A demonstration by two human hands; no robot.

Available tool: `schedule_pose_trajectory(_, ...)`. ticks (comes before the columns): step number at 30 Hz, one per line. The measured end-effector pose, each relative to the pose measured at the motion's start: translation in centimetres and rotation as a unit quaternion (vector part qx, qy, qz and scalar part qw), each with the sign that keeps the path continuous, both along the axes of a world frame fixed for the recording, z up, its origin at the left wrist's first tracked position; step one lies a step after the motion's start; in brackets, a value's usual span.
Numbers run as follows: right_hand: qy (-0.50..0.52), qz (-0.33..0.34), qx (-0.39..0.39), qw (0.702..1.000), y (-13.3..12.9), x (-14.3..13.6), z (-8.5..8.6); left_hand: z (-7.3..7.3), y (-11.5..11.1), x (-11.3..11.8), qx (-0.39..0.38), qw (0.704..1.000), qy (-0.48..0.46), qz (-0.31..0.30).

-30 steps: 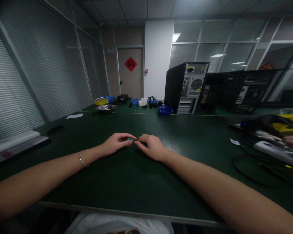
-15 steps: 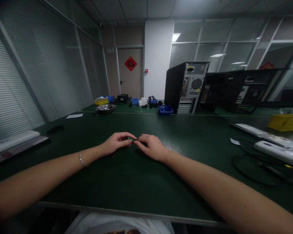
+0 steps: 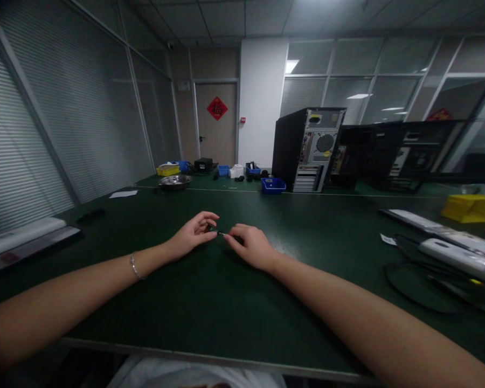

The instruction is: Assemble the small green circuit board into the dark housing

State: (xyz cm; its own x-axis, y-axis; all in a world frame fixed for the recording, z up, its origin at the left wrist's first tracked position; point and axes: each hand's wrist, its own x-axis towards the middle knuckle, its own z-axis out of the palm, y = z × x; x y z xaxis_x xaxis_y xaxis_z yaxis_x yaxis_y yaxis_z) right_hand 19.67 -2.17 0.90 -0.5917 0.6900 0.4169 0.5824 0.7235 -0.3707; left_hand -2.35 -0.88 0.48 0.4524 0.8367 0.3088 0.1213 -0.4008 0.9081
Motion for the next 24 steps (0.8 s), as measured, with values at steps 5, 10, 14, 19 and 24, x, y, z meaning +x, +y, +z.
schedule_pose_trajectory(5, -0.005, 0.0, -0.001, 1.0, -0.14, -0.19, 0.1, -0.33, 0.2, -0.08, -0.005, 1.0, -0.018, 0.013)
schedule_pose_trajectory(10, 0.002, -0.002, 0.001, 1.0, -0.15, -0.19, 0.06, -0.49, 0.45, -0.2, -0.033, 0.999, -0.029, 0.017)
schedule_pose_trajectory(14, 0.002, -0.002, -0.002, 1.0, -0.28, -0.24, 0.11, -0.78, 0.68, -0.38, -0.055, 0.998, -0.022, -0.02)
schedule_pose_trajectory(19, -0.001, 0.0, -0.009, 1.0, -0.57, -0.62, 0.33, -0.87, 0.67, -0.66, -0.053, 0.997, -0.031, -0.05)
schedule_pose_trajectory(24, 0.007, 0.015, -0.023, 1.0, -0.65, -0.92, 0.38, -0.29, 0.2, -0.68, -0.054, 0.998, -0.022, -0.037)
